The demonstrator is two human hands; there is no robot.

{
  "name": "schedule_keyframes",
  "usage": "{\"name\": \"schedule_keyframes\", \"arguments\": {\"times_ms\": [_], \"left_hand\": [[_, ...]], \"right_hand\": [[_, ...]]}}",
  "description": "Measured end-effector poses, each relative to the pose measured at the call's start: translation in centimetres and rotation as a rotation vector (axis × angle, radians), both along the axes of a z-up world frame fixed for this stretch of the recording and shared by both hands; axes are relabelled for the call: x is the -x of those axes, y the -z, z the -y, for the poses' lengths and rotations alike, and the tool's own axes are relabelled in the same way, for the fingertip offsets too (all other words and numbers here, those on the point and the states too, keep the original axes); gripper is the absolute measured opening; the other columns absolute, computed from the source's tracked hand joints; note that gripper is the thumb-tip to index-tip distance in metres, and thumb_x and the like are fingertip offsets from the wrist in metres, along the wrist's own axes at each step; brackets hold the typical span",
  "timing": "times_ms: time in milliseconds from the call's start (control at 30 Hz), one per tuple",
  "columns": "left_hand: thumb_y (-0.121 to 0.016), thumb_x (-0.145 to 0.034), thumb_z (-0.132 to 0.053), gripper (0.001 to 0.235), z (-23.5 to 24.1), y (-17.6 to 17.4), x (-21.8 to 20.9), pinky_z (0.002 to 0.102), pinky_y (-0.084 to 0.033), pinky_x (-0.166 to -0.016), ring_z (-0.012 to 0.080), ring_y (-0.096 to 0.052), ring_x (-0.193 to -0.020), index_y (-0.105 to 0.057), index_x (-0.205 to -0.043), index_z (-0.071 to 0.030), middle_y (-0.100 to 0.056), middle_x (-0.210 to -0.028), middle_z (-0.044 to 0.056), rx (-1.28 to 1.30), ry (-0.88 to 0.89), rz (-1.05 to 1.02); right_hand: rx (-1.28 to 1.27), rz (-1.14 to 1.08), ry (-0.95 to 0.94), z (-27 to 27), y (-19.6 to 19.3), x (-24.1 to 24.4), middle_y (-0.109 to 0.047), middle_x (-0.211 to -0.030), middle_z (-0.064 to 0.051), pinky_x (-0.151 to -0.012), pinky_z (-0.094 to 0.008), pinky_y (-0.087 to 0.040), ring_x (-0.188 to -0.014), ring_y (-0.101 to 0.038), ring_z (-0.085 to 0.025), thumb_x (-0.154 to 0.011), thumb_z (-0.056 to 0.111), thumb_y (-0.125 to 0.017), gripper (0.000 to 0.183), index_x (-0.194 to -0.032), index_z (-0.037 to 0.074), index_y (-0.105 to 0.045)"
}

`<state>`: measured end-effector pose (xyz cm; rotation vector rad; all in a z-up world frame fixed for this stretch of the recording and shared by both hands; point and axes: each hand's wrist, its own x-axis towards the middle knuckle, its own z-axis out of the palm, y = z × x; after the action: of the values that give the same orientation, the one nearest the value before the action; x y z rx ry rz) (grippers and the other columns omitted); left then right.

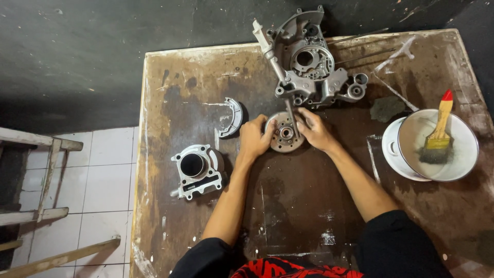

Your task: Inspecting and cleaning a motorcycle crankshaft and flywheel assembly using a brush and fluid at a workbench.

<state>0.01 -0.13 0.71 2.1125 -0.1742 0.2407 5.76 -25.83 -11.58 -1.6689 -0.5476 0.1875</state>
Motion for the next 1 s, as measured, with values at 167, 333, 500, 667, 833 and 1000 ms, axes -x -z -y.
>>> {"name": "schedule_keyframes", "arguments": {"times_ms": [167,333,500,667,833,1000], "left_hand": [[-0.059,-0.095,-0.04,0.041,0.0,0.1,0.1,0.044,-0.051,-0.062,0.0373,-0.068,-0.062,-0.072,-0.091,-0.001,-0.068,-0.067,0.02,-0.022,-0.018,0.014],[-0.058,-0.095,-0.041,0.042,0.0,-0.2,0.0,0.044,-0.051,-0.062,0.0376,-0.068,-0.061,-0.071,-0.091,-0.001,-0.068,-0.066,0.02,-0.013,-0.015,0.019],[-0.059,-0.095,-0.042,0.043,-0.1,0.3,0.0,0.044,-0.052,-0.063,0.0367,-0.068,-0.064,-0.072,-0.093,-0.002,-0.069,-0.068,0.02,-0.04,-0.019,0.046],[-0.057,-0.095,-0.045,0.046,-0.1,0.8,-0.1,0.044,-0.053,-0.064,0.0353,-0.07,-0.061,-0.072,-0.092,-0.002,-0.07,-0.065,0.019,-0.016,0.003,-0.031],[-0.057,-0.096,-0.046,0.047,-0.1,0.7,0.0,0.045,-0.053,-0.065,0.0385,-0.07,-0.066,-0.072,-0.093,-0.001,-0.07,-0.068,0.02,-0.014,-0.001,0.049],[-0.057,-0.095,-0.045,0.046,-0.1,0.3,-0.1,0.045,-0.052,-0.064,0.0379,-0.07,-0.064,-0.072,-0.092,-0.002,-0.069,-0.067,0.02,-0.028,-0.002,-0.019]], "right_hand": [[-0.055,0.035,-0.069,-1.4,-5.7,1.3,-0.064,-0.125,-0.01,-0.106,-0.037,-0.05,-0.118,-0.059,-0.021,-0.091,0.049,-0.073,0.074,-0.144,0.002,-0.054],[-0.02,0.092,-0.044,-2.1,-7.8,1.7,-0.066,-0.125,-0.008,-0.104,-0.036,-0.057,-0.116,-0.064,-0.019,-0.09,0.051,-0.07,0.073,-0.142,0.002,-0.054],[-0.058,-0.101,0.031,-1.7,-4.9,1.1,-0.068,-0.127,-0.015,-0.112,-0.045,-0.053,-0.12,-0.064,-0.026,-0.09,0.053,-0.075,0.077,-0.144,0.001,-0.058],[-0.08,0.009,-0.151,-1.7,-8.0,1.7,-0.062,-0.136,-0.016,-0.115,-0.043,-0.049,-0.128,-0.06,-0.026,-0.079,0.05,-0.084,0.092,-0.146,0.0,-0.048],[-0.056,-0.061,-0.027,-1.9,-7.7,1.8,-0.066,-0.137,-0.012,-0.117,-0.036,-0.049,-0.129,-0.062,-0.022,-0.092,0.051,-0.073,0.079,-0.149,0.001,-0.052],[-0.128,-0.138,-0.049,-2.0,-6.9,1.7,-0.066,-0.129,-0.011,-0.104,-0.039,-0.053,-0.117,-0.063,-0.022,-0.092,0.044,-0.069,0.072,-0.146,0.0,-0.051]]}}
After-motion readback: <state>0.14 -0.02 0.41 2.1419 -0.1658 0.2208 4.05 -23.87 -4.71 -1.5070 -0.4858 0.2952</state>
